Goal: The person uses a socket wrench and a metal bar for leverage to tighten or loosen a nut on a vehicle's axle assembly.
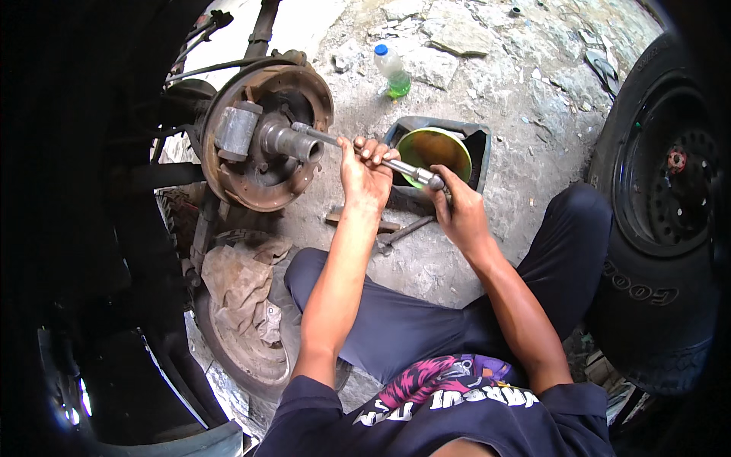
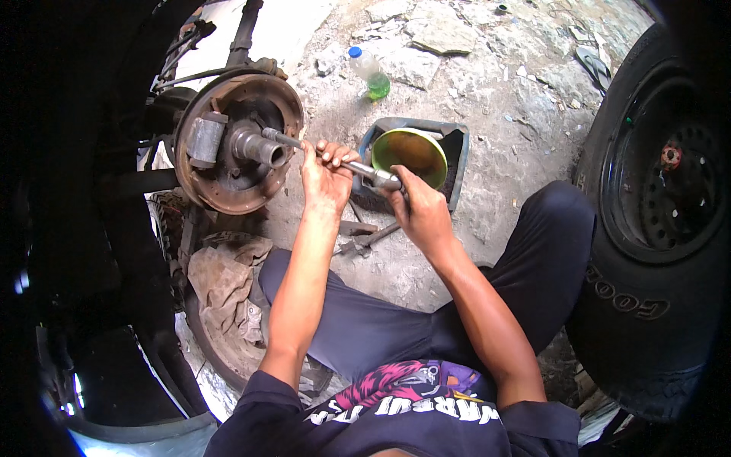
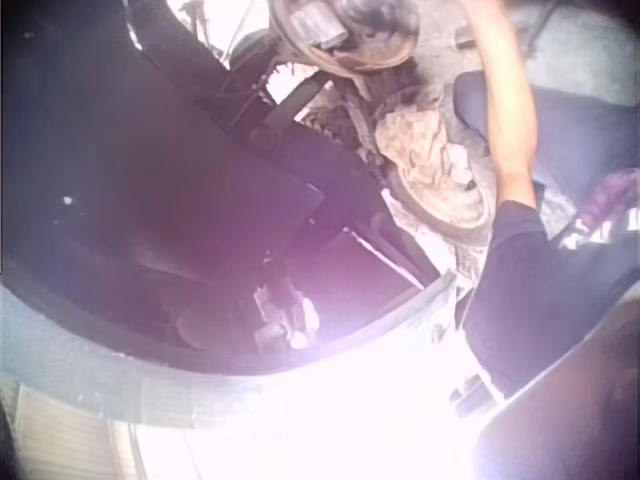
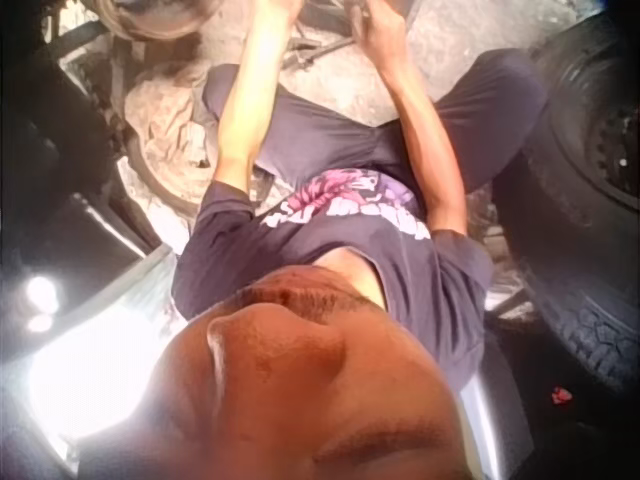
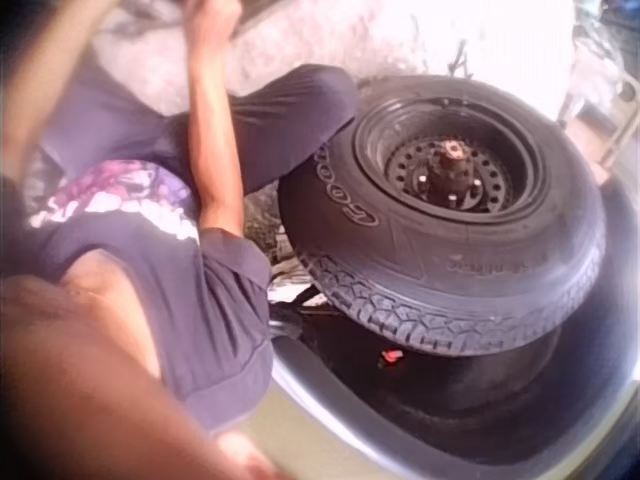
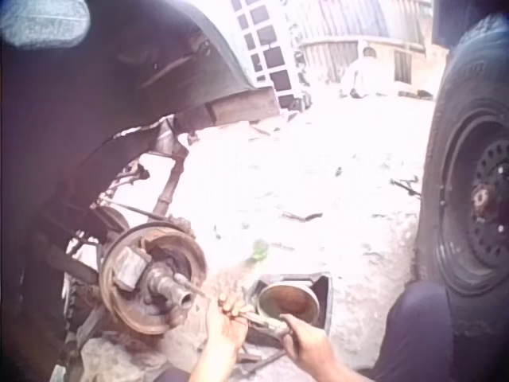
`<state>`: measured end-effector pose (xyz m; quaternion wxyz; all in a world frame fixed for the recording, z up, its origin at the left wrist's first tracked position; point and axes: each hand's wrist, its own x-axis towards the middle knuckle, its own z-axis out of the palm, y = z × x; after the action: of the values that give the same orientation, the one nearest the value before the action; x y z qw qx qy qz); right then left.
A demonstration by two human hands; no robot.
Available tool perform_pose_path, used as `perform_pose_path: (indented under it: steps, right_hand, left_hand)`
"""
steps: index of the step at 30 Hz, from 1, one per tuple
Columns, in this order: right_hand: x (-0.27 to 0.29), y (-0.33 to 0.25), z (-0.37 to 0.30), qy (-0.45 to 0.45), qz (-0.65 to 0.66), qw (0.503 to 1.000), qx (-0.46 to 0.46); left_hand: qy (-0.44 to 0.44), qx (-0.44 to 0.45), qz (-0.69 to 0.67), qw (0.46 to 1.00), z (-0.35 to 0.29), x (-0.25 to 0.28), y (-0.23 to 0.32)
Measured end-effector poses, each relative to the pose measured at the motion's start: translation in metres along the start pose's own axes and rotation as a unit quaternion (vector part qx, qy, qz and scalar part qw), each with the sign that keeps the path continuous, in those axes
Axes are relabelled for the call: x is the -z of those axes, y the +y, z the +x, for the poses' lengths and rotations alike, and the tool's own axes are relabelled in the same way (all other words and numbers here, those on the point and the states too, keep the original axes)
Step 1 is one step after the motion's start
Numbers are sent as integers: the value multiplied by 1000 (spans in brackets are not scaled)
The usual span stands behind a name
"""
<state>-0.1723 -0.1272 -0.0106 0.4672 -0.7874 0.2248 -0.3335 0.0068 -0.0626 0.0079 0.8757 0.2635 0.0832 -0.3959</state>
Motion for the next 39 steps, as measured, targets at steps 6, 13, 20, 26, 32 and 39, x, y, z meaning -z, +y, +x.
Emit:
perform_pose_path:
  steps: [6, 13, 20, 26, 32, 39]
  right_hand:
    - [-7, 11, 2, 24, 9, 1000, -2]
    - [-12, 34, -13, -45, 61, 996, -55]
    - [-14, 77, -13, -66, -52, 995, -45]
    - [6, 17, 2, 20, -29, 998, 55]
    - [11, 7, -3, 30, 5, 999, 34]
    - [7, -7, -3, 63, 28, 994, 86]
  left_hand:
    - [-18, -10, -6, 1000, 3, 6, 0]
    - [-3, -6, -7, 1000, 2, 8, 4]
    - [-24, -11, -10, 1000, 4, 2, -2]
    - [-25, -37, -2, 999, 1, 2, -1]
    - [-53, -3, -34, 998, 3, 7, 4]
    - [-35, -5, 83, 996, -10, 5, 14]
